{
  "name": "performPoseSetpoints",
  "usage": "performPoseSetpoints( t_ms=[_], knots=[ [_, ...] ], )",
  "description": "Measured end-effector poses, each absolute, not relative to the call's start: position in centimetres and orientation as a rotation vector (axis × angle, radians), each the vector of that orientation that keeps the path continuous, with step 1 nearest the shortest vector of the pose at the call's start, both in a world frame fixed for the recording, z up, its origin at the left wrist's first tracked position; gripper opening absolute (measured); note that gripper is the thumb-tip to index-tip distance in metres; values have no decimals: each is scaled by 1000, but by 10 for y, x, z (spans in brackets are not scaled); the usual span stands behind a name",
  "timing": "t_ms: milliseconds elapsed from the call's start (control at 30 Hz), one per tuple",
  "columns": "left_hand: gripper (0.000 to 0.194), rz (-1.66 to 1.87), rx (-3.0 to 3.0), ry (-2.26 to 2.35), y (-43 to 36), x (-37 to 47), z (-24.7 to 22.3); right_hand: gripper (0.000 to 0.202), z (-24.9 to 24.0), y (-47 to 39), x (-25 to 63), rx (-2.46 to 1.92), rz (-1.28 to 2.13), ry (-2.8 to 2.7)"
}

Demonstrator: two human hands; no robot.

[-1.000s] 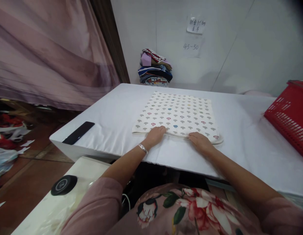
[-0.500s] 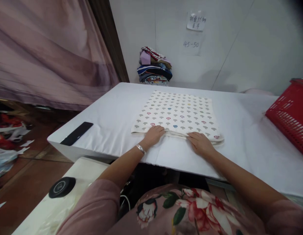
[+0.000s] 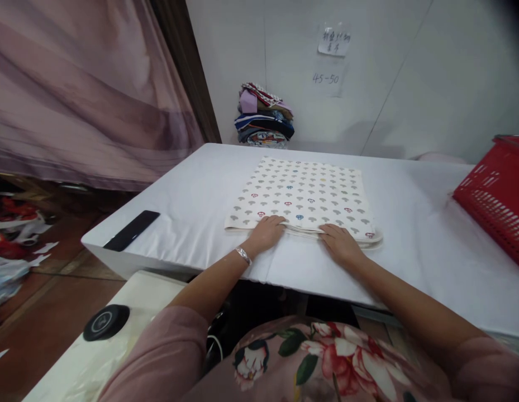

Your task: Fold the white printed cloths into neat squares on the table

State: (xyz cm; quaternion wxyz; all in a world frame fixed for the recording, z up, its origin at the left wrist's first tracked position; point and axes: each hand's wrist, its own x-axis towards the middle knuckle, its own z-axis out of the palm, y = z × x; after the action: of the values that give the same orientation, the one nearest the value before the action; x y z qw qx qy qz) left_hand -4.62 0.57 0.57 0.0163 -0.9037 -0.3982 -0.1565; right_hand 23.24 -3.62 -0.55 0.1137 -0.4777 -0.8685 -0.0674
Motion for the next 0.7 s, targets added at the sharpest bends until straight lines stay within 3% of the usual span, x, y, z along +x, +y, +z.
performPoseSetpoints(
  t_ms=[333, 700],
  knots=[
    [33, -566, -2821, -1229, -6, -51, 1, 30, -9, -48, 237, -1327, -213, -2501],
    [25, -539, -2875, -1176, -9, -52, 6, 30, -4, -47, 229, -1316, -118, -2512]
  ],
)
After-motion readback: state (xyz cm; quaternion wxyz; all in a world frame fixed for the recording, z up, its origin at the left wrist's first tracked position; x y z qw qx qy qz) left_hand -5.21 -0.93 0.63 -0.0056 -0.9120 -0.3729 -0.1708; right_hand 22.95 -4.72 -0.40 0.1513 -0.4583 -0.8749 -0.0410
